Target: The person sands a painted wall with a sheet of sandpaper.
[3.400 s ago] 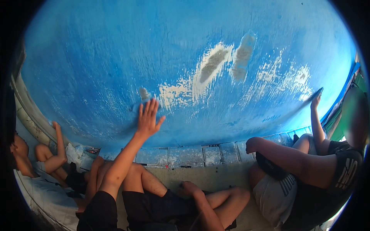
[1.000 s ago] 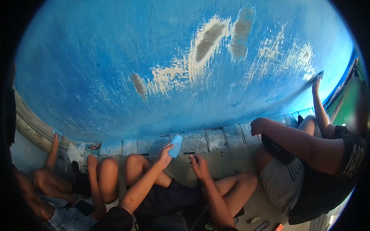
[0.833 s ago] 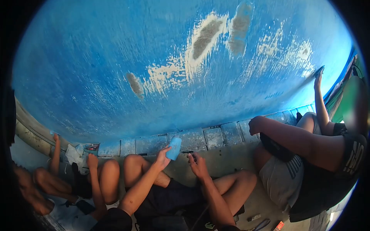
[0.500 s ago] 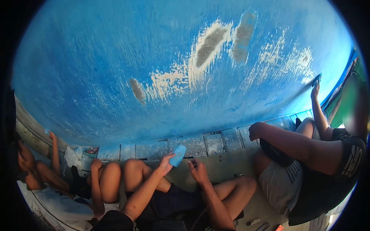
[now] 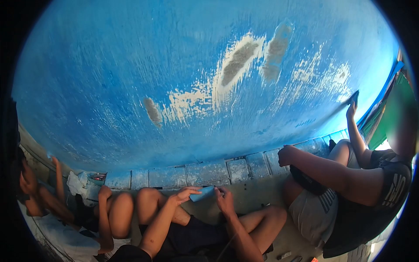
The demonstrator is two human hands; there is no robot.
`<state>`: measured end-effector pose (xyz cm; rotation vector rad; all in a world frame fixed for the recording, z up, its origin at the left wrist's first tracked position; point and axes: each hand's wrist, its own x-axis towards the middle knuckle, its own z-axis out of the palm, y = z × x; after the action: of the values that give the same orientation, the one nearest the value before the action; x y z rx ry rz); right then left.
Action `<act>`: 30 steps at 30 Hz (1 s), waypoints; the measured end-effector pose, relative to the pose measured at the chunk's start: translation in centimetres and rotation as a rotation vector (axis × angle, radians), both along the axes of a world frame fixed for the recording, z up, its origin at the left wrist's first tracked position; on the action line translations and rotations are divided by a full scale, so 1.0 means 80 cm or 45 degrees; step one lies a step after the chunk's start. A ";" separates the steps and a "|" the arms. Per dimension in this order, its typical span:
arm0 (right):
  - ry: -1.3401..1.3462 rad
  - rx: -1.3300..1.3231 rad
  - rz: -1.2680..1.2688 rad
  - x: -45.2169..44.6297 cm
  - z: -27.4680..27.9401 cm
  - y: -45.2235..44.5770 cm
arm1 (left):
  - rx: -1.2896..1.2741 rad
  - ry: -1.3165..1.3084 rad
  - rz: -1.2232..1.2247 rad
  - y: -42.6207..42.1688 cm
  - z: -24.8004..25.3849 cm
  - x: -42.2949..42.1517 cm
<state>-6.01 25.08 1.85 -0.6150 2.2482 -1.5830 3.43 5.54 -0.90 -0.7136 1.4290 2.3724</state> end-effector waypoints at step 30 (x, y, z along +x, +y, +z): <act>-0.224 -0.226 -0.170 -0.015 -0.016 0.004 | -0.023 0.152 0.368 -0.014 -0.006 -0.007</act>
<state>-7.18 25.43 0.53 -0.3588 2.0730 -1.8391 2.90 4.39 -1.34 -0.8466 1.4831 2.6638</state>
